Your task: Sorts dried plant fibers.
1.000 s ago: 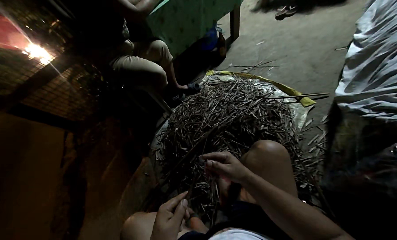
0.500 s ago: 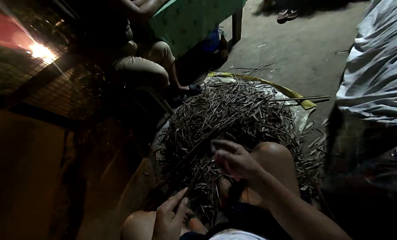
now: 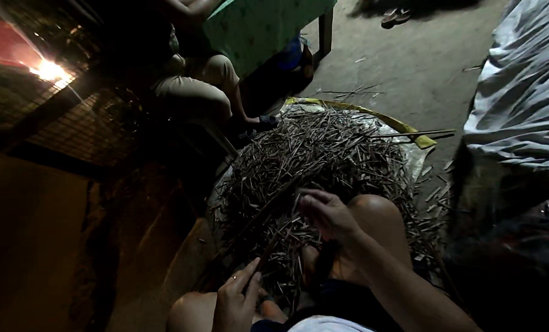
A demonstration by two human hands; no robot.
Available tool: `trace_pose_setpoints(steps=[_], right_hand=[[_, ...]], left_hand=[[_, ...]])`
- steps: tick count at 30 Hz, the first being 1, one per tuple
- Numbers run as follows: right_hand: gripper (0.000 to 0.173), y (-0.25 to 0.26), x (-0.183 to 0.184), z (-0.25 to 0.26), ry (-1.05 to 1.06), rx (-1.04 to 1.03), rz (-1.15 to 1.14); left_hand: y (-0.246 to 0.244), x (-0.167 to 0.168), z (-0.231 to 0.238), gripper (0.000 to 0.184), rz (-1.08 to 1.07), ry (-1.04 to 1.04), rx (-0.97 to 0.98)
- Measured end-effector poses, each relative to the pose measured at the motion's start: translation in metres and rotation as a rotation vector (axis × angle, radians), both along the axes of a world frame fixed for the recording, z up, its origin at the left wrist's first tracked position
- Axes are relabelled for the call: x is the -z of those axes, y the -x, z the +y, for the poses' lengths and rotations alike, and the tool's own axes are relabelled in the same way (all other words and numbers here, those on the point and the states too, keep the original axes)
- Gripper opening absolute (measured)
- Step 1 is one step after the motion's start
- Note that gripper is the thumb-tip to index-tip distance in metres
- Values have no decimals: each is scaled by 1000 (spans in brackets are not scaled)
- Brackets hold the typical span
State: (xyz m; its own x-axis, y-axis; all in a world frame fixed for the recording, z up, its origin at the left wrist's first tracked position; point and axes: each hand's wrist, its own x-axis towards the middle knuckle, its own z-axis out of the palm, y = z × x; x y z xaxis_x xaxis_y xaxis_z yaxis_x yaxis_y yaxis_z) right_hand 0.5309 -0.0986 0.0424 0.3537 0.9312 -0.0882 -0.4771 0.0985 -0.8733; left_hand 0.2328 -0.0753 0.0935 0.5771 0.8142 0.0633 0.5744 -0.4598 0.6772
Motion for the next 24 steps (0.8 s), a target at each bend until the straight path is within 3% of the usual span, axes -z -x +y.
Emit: trace_pose_setpoints(steps=[3,6,8,13,17,20,24], right_hand=[[39,-9,-6,-1,51,32,51],[45,11,-9,-7,-17,-266,-40],[40,27,-5,-5,-105,-403,-45],[32,20,-7,2,-61,-251,53],[32,0,-4,4,-36,-93,97],[28,7,-1,2,-61,-155,15],[25,31,-4,-3,-86,-391,-216]], left_hand=[[0,1,0,31,-2,21,-16],[-6,-1,2,32,-1,69,-26],[-9,0,3,32,-15,93,-8],[2,4,0,37,35,120,26],[18,14,-7,39,145,-37,14],[19,17,-10,40,193,-158,3],[12,7,-10,39,119,-50,8]])
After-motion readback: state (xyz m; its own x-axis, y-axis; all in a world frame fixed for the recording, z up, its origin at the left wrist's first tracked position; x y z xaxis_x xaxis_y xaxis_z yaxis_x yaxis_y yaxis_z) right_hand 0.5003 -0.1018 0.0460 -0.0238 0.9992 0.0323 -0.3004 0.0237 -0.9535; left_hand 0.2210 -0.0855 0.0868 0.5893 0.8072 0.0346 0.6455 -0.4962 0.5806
